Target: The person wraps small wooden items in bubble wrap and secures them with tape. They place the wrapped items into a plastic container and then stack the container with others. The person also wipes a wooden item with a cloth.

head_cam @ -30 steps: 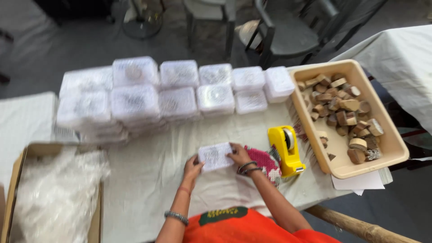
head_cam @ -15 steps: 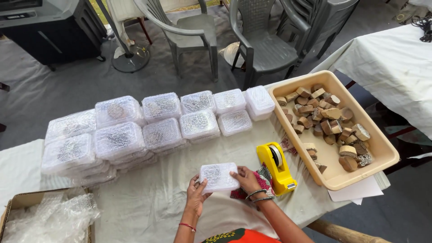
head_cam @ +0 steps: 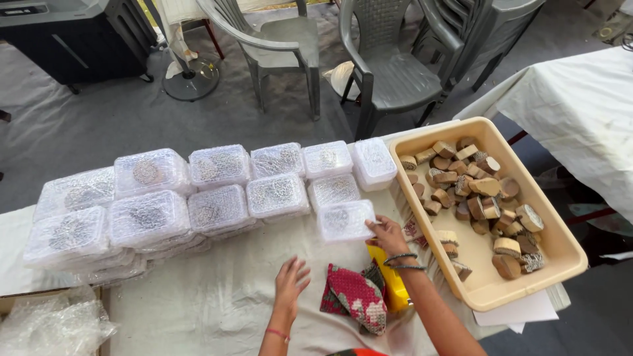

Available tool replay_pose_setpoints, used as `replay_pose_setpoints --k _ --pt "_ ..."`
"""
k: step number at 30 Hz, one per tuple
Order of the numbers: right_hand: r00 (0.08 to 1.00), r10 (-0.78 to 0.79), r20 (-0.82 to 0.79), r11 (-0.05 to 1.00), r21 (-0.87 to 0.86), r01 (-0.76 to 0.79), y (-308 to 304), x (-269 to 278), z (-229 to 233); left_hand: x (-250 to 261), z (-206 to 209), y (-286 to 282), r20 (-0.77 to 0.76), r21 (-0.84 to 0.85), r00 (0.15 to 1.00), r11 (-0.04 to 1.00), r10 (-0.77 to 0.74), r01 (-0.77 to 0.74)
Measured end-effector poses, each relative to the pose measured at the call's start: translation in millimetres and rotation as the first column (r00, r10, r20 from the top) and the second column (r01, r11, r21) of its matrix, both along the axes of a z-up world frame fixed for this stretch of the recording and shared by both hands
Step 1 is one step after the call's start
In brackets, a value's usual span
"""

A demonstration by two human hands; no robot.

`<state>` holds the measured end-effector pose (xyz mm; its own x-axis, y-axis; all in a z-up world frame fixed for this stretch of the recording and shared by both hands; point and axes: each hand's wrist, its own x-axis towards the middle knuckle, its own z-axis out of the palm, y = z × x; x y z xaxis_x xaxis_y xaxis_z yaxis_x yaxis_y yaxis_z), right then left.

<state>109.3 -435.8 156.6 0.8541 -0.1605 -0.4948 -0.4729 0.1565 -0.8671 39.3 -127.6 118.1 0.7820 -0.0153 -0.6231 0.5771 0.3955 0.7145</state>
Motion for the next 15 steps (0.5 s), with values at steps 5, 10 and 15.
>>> replay_pose_setpoints --k 5,10,15 --pt "0.999 -0.052 0.012 0.999 0.001 0.052 -27 71 10 -63 -89 50 -0.255 0.078 0.962 0.994 0.097 -0.079" --pt "0.992 -0.064 0.106 0.997 -0.038 0.069 -18 155 18 -87 -116 66 -0.391 0.091 0.913 0.992 0.117 -0.089" --pt "0.983 -0.092 0.157 0.995 -0.027 0.097 -3 217 0 -88 -104 64 -0.38 0.063 0.918 0.993 0.117 -0.101"
